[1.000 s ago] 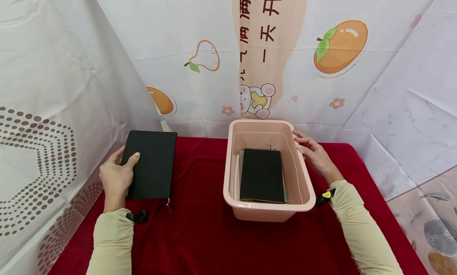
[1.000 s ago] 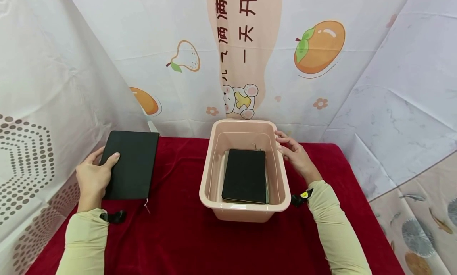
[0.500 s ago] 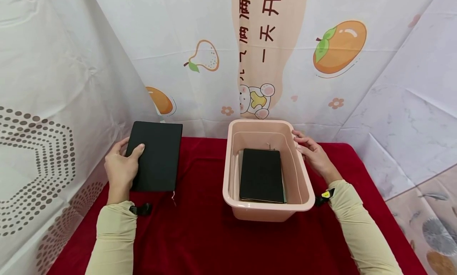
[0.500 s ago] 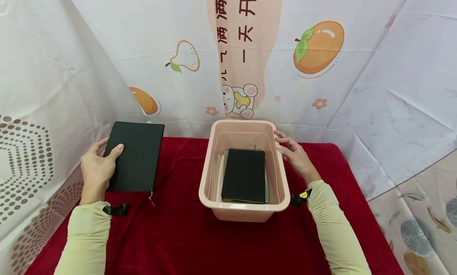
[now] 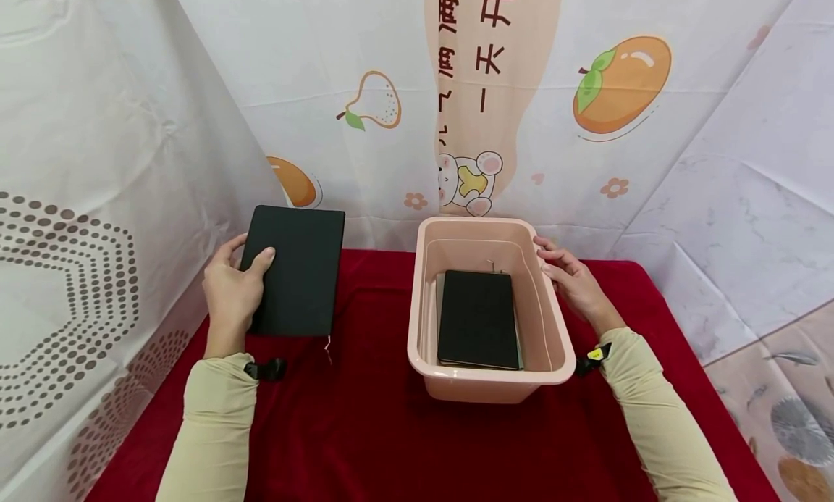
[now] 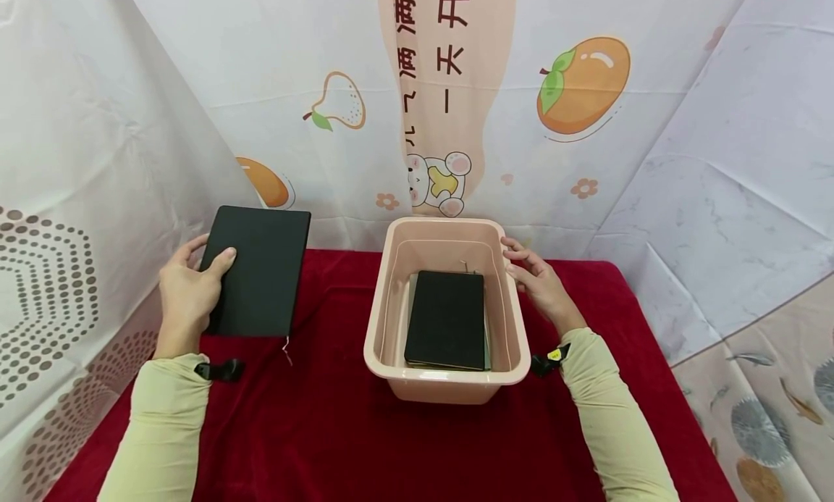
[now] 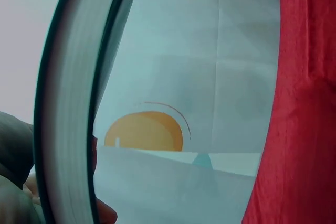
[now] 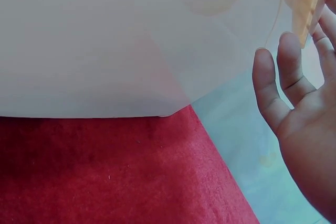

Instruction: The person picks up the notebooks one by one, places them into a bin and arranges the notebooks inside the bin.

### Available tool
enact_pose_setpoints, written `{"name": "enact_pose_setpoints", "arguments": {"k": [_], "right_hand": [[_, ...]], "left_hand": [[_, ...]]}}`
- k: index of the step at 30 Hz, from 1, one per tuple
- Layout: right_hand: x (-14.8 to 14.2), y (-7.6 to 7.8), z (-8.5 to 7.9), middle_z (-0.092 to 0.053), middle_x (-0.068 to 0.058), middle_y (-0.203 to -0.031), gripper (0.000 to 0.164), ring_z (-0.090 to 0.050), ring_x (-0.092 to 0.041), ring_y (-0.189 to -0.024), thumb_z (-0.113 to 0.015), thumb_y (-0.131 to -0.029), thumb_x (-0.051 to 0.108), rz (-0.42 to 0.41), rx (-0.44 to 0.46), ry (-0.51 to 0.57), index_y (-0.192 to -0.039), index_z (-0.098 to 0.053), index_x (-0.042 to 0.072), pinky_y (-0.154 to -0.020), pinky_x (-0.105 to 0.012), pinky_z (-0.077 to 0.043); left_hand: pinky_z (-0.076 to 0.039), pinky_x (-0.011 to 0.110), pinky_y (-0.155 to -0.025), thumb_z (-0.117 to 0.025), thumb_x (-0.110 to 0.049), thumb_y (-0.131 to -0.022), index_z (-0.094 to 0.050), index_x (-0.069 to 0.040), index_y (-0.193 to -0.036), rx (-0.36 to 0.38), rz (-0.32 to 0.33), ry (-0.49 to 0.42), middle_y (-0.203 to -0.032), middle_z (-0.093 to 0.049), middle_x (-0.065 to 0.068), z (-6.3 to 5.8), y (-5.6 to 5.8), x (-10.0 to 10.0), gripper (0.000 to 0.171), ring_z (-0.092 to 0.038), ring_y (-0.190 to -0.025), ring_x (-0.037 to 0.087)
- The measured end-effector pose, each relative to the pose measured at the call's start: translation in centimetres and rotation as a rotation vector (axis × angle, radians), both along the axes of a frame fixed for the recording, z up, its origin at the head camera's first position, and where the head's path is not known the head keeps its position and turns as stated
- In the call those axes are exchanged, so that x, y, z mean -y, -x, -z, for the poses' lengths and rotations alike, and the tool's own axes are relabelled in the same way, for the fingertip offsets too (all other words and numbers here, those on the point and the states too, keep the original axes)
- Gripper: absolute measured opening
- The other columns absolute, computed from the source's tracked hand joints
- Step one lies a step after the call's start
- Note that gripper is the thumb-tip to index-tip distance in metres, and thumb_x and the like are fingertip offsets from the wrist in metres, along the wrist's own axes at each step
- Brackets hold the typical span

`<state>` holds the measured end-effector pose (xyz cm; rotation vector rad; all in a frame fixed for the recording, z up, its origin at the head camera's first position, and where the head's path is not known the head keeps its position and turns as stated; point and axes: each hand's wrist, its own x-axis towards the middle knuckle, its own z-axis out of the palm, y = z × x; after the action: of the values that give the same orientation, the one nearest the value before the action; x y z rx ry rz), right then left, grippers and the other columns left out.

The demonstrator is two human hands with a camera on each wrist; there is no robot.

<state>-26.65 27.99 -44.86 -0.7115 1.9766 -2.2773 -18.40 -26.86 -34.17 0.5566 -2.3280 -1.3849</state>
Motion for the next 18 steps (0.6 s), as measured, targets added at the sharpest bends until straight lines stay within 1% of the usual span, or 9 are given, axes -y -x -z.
{"name": "enact_pose_setpoints", "arguments": {"k": [7,9,11,15,18], "right_hand": [[0.0,0.0,0.0,-0.041,0.006,-0.157,0.030,-0.045,-0.002,-0.138,-0.050,-0.105,0.002,0.002,0.000,0.011,-0.134,-0.059,0.000,-0.097,-0.017,-0.053],[0.1,0.0,0.0,-0.040,0.006,-0.157,0.030,-0.045,-0.002,-0.139,-0.049,-0.105,0.002,0.000,0.001,0.017,-0.134,-0.059,0.000,-0.098,-0.017,-0.053],[0.1,0.0,0.1,-0.040,0.006,-0.157,0.030,-0.045,-0.002,-0.138,-0.050,-0.105,0.002,0.001,0.005,0.017,-0.133,-0.059,0.001,-0.098,-0.017,-0.053],[0.1,0.0,0.1,-0.040,0.006,-0.158,0.030,-0.045,-0.003,-0.138,-0.050,-0.105,0.003,0.005,0.011,0.009,-0.133,-0.060,0.002,-0.097,-0.017,-0.053],[0.1,0.0,0.0,-0.039,0.005,-0.159,0.030,-0.044,-0.003,-0.139,-0.051,-0.105,0.004,0.010,0.016,0.005,-0.133,-0.060,0.002,-0.098,-0.017,-0.053]], "left_hand": [[-0.050,0.014,-0.071,-0.068,-0.039,-0.096,-0.047,-0.029,-0.153,-0.019,0.041,-0.016,-0.141,-0.063,0.014,-0.5,0.5,-0.8,0.062,-0.063,-0.089,0.000],[-0.050,0.015,-0.072,-0.068,-0.038,-0.097,-0.046,-0.029,-0.154,-0.021,0.047,-0.021,-0.142,-0.063,0.013,-0.7,0.5,-1.0,0.061,-0.063,-0.091,0.002],[-0.050,0.016,-0.073,-0.067,-0.038,-0.098,-0.045,-0.029,-0.155,-0.018,0.053,-0.030,-0.143,-0.062,0.014,-0.8,0.5,-1.3,0.062,-0.063,-0.089,0.002],[-0.050,0.018,-0.072,-0.063,-0.038,-0.099,-0.042,-0.028,-0.156,-0.013,0.062,-0.036,-0.140,-0.063,0.017,-1.1,0.6,-1.7,0.062,-0.060,-0.081,0.001],[-0.050,0.021,-0.073,-0.061,-0.039,-0.101,-0.040,-0.027,-0.157,-0.016,0.061,-0.037,-0.136,-0.061,0.017,-1.2,0.9,-2.1,0.061,-0.060,-0.081,0.004]]}}
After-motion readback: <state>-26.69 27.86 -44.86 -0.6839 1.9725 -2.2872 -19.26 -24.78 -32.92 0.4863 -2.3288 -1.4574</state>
